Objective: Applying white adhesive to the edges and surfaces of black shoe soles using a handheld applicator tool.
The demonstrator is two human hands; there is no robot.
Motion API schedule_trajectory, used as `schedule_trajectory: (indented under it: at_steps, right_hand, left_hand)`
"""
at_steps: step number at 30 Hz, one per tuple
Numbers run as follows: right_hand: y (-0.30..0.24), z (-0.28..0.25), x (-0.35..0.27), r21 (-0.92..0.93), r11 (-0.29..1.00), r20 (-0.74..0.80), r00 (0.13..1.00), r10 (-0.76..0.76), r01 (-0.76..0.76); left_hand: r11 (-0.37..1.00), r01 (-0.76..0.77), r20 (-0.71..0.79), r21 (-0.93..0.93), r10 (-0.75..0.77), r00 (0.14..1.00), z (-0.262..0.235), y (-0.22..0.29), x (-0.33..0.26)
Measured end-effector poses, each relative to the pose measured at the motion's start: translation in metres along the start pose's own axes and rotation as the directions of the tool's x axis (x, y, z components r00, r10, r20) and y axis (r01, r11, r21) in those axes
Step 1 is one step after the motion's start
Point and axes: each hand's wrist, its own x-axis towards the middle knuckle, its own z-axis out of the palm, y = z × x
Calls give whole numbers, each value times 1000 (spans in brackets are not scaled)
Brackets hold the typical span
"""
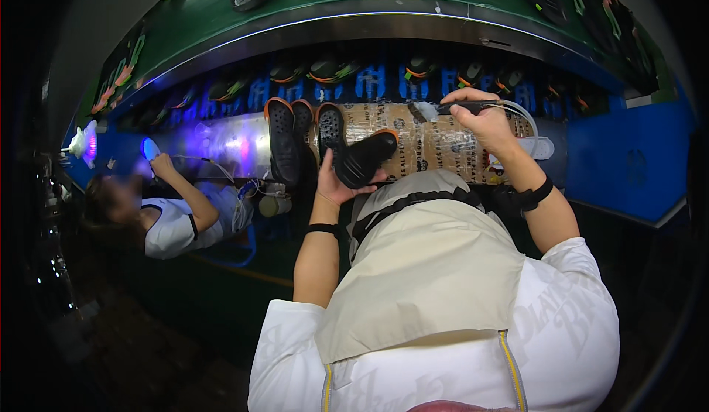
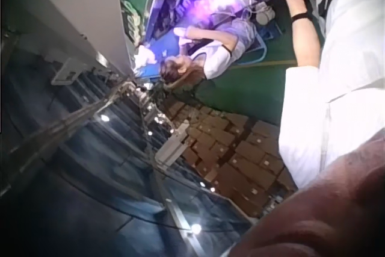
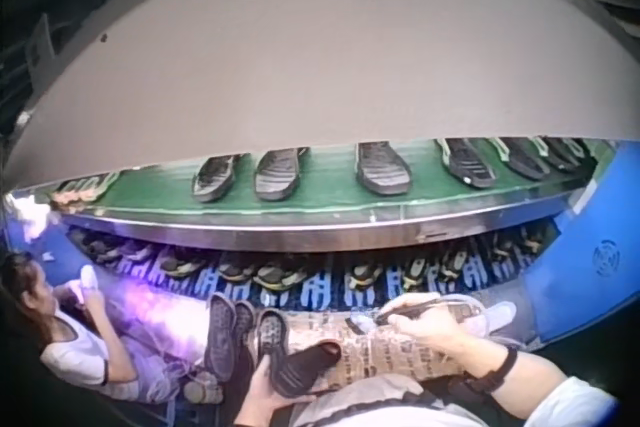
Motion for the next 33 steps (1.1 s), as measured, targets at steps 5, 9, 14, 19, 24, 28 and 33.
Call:
schedule_trajectory:
  at_steps: [5,9,14,19,24,28,33]
  right_hand:
    - [11,19,6,-59,998,-6,1000,1,-2]
    - [-2,37,15,-91,996,-23,1000,-8,6]
    - [-31,65,36,-132,975,-92,978,-189,176]
    - [-52,88,55,-130,934,-260,898,-356,332]
    - [-59,99,41,-382,719,-108,745,-659,581]
    - [-73,91,4,-495,632,336,802,-494,596]
    - [-100,70,-11,-392,691,485,775,-406,608]
  left_hand:
    - [999,0,-210,-48,-10,978,1,-32,42]
    - [993,-111,-23,39,112,993,47,-35,53]
    - [948,-316,121,28,311,943,112,-41,60]
    - [925,-360,174,126,337,925,148,-49,59]
    - [781,-520,-47,346,568,822,158,-49,57]
    - [741,-622,94,255,621,778,168,-37,54]
    - [816,-565,300,122,513,804,184,-33,47]
